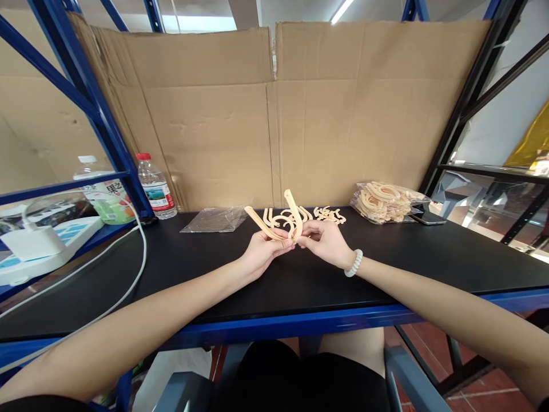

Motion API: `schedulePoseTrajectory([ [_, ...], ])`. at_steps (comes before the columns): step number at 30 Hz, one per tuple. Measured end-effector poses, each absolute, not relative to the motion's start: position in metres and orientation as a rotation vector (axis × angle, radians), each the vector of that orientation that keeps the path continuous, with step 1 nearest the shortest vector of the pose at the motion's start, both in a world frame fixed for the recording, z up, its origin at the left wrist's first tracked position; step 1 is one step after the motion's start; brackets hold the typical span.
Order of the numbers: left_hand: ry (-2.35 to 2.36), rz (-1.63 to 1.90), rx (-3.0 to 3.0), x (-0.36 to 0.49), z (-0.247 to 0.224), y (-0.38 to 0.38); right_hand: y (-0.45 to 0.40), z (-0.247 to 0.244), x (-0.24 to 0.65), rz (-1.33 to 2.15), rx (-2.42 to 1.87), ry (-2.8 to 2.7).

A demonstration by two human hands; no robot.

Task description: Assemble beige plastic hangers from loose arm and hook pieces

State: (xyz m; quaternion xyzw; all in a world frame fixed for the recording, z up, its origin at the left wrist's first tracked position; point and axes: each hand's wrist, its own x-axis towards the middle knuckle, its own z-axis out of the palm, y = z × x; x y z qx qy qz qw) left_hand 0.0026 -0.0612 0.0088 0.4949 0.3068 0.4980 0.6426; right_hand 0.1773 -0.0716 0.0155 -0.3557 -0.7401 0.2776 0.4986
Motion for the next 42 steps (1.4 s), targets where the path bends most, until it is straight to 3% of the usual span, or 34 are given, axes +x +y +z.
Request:
schedulePoseTrajectory([
  [6,0.727,1.12,1.098,0.003,0.014,-0.061,-0.071,0.018,0.176,0.764,-0.868,-1.727],
  [18,0.898,0.946,1.099,-0.023,0.043,-0.04,-0.038,0.042,0.245,1.418,-0.834,-1.745],
  [30,0.94,0.788,1.279,-0.071,0.06,-0.005,-0.014,0.045,0.284,1.235,-0.987,-1.973],
  [37,1.017,0.468,2.307,-0.077,0.063,-0.01,-0.015,0.047,0.283,0.864,-1.121,-2.367],
  [42,0.968,0.322,2.616,-0.07,0.06,-0.015,-0.01,0.042,0.283,0.655,-1.116,-2.504],
])
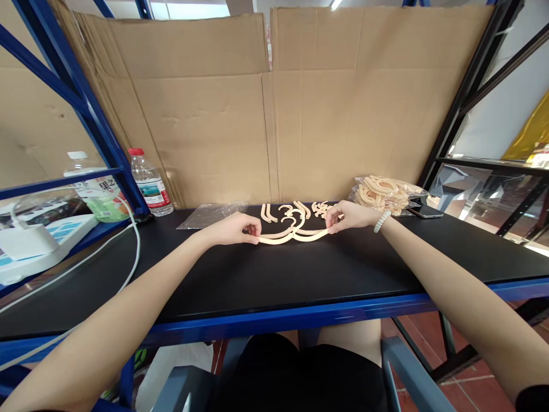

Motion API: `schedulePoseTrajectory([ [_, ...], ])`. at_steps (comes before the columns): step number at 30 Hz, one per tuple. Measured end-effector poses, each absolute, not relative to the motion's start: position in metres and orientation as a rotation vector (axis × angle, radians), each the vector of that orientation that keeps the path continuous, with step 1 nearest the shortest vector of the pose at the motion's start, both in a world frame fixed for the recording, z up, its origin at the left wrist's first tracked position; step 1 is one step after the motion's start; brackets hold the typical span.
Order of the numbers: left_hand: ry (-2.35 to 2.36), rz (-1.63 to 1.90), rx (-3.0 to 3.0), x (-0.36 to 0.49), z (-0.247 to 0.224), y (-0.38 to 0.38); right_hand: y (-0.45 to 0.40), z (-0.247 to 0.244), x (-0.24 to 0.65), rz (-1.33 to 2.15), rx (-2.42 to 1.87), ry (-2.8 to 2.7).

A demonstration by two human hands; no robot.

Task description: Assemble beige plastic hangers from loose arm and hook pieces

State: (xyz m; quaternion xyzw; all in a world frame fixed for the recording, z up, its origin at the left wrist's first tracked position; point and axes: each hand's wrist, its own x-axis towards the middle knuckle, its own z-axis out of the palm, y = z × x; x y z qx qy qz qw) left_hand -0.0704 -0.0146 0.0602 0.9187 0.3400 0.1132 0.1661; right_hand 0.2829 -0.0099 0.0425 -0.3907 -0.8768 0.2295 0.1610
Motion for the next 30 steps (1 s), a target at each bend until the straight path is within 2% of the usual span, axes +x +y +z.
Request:
schedulePoseTrajectory([
  [8,1.018,0.301,2.806,-0.0696,0.0554,-0.0131,-0.0039,0.0339,0.283,0.44,-1.228,-2.546],
  [21,1.031,0.317,2.73,-0.0664,0.0539,-0.0153,-0.0109,0.039,0.2801,0.661,-1.233,-2.496],
  [30,1.005,0.327,2.769,-0.0676,0.051,-0.0111,-0.0087,0.0379,0.2818,0.62,-1.258,-2.534],
])
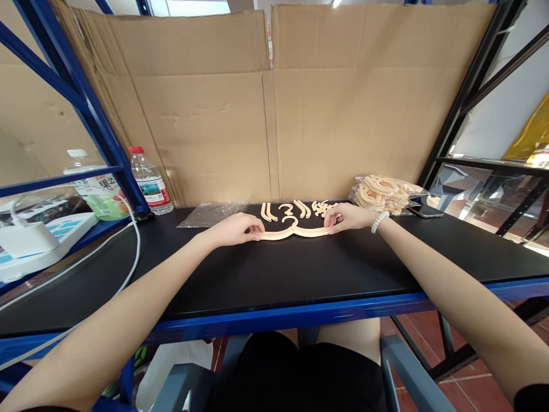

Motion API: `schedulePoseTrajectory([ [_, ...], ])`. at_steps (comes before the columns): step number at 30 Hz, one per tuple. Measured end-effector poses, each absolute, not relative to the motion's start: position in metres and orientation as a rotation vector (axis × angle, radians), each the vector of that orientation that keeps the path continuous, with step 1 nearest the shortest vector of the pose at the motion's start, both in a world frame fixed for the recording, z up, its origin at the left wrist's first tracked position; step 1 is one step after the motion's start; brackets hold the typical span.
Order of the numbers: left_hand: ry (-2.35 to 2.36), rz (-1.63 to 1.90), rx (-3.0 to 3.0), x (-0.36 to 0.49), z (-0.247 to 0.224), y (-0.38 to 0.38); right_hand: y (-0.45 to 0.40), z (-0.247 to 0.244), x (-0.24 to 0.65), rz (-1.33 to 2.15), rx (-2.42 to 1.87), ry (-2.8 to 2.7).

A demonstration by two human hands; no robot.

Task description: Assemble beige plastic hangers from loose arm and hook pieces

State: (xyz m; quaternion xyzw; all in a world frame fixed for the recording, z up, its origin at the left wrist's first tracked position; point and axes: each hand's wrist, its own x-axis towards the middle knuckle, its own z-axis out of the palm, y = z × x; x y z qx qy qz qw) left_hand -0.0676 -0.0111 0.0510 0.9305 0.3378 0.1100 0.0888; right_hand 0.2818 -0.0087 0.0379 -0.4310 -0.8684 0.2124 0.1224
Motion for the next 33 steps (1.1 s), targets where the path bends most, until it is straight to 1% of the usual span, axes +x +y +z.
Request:
schedulePoseTrajectory([
  [6,1.005,0.331,2.865,-0.069,0.047,-0.007,-0.008,0.038,0.283,0.597,-1.316,-2.504],
  [14,1.022,0.331,2.876,-0.071,0.044,-0.002,-0.004,0.035,0.284,0.669,-1.321,-2.483],
  [21,1.034,0.371,2.895,-0.071,0.04,0.0,-0.003,0.033,0.284,0.614,-1.324,-2.477],
  [27,1.02,0.371,2.92,-0.071,0.041,-0.001,-0.004,0.032,0.285,0.495,-1.287,-2.515],
  [33,1.012,0.409,2.864,-0.076,0.044,0.002,-0.003,0.036,0.289,0.277,-1.266,-2.358],
])
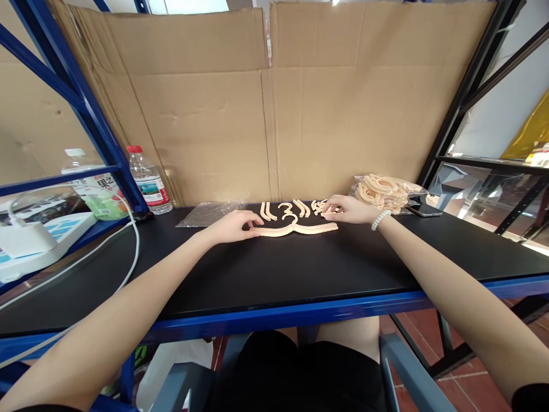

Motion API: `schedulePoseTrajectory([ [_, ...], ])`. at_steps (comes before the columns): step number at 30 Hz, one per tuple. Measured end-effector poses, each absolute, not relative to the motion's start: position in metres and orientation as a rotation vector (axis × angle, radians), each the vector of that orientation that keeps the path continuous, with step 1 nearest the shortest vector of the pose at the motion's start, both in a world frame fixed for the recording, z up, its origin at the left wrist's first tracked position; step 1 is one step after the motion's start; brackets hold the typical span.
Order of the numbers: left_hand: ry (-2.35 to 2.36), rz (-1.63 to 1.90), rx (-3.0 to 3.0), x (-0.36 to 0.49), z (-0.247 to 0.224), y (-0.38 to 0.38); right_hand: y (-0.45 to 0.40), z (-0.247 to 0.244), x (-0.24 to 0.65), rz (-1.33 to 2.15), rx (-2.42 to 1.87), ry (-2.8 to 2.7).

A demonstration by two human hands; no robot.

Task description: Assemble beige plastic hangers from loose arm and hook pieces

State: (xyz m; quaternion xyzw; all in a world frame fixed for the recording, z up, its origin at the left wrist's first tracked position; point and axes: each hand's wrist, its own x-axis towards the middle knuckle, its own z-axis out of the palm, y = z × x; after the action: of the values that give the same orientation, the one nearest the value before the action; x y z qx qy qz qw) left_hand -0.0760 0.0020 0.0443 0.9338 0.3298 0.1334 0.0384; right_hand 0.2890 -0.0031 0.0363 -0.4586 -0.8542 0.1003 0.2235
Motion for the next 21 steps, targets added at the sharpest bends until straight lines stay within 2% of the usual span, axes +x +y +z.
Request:
schedulePoseTrajectory([
  [10,1.224,0.365,2.872,-0.081,0.052,0.001,0.003,0.037,0.304,-0.1,-1.285,-2.142],
  [21,1.226,0.309,2.97,-0.082,0.048,0.003,0.002,0.036,0.3,-0.142,-1.327,-2.172],
])
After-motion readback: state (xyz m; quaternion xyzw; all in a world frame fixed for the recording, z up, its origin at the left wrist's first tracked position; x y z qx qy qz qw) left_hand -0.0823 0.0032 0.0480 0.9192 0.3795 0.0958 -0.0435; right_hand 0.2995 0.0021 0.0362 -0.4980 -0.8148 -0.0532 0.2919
